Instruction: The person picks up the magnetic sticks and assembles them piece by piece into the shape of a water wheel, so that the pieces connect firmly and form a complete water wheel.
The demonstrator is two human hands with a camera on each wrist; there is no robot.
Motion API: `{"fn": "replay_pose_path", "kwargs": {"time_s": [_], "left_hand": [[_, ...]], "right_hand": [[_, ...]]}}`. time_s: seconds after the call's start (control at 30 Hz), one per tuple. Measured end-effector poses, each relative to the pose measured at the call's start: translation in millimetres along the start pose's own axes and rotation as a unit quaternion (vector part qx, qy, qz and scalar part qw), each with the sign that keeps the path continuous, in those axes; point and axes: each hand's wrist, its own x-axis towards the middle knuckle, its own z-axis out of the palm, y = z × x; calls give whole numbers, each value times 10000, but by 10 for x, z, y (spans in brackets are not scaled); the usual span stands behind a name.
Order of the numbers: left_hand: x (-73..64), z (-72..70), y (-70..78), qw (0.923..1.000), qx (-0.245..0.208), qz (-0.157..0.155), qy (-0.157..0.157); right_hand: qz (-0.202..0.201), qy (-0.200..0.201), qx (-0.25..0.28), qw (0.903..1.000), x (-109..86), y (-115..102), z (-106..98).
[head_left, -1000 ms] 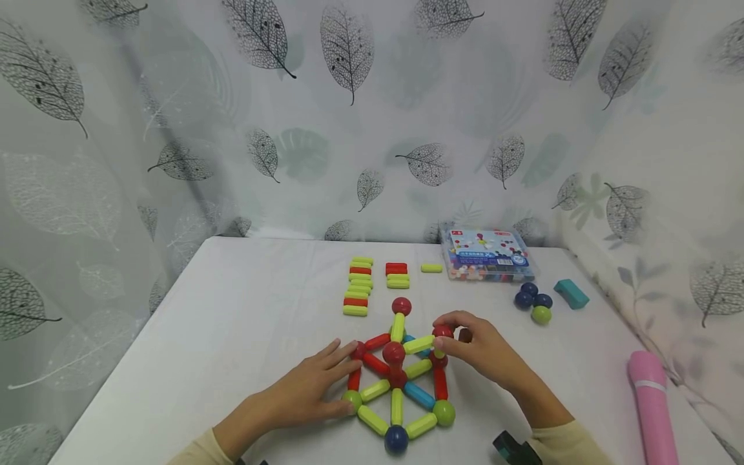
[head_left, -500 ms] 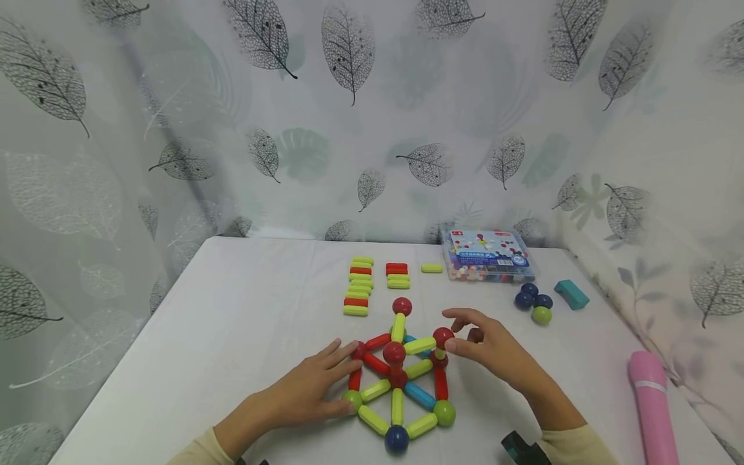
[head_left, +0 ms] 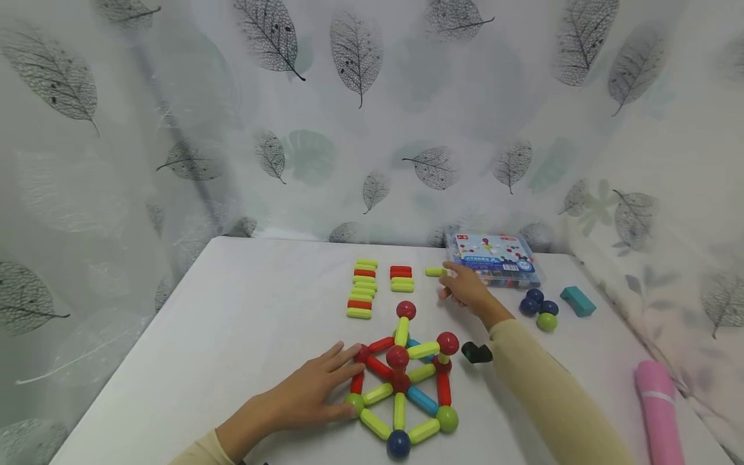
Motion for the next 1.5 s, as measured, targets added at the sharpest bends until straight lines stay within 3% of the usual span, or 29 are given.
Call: {"fn": "replay_pose_path", "kwargs": {"time_s": [0.2,0.4,0.53,0.73,1.03,1.17,1.33,1.5], "left_hand": [[33,41,23,9998,135,151,0],[27,9,52,9997,136,184,9],[24,3,66,9998,108,148,12],[20,12,61,9999,70,117,23],[22,1,57,9999,138,92,32],[23,-3,43,9999,133,64,32],[24,4,28,10000,88,25,18],[25,16,16,10000,82,45,16]], "right_hand": [[490,-3,-619,9969,216,-30,44],[230,453,-1053,9931,214,-15,40],[89,485,-646,9967,182,49,65],[260,420,169,9986,105,125,103],[287,200,706,9969,-375,-42,80],[-26,-38,887,9961,-658,-158,97],[-526,-448,711,9951,-959,-251,144],[-786,-775,409,9930,-1140,-286,174]]}}
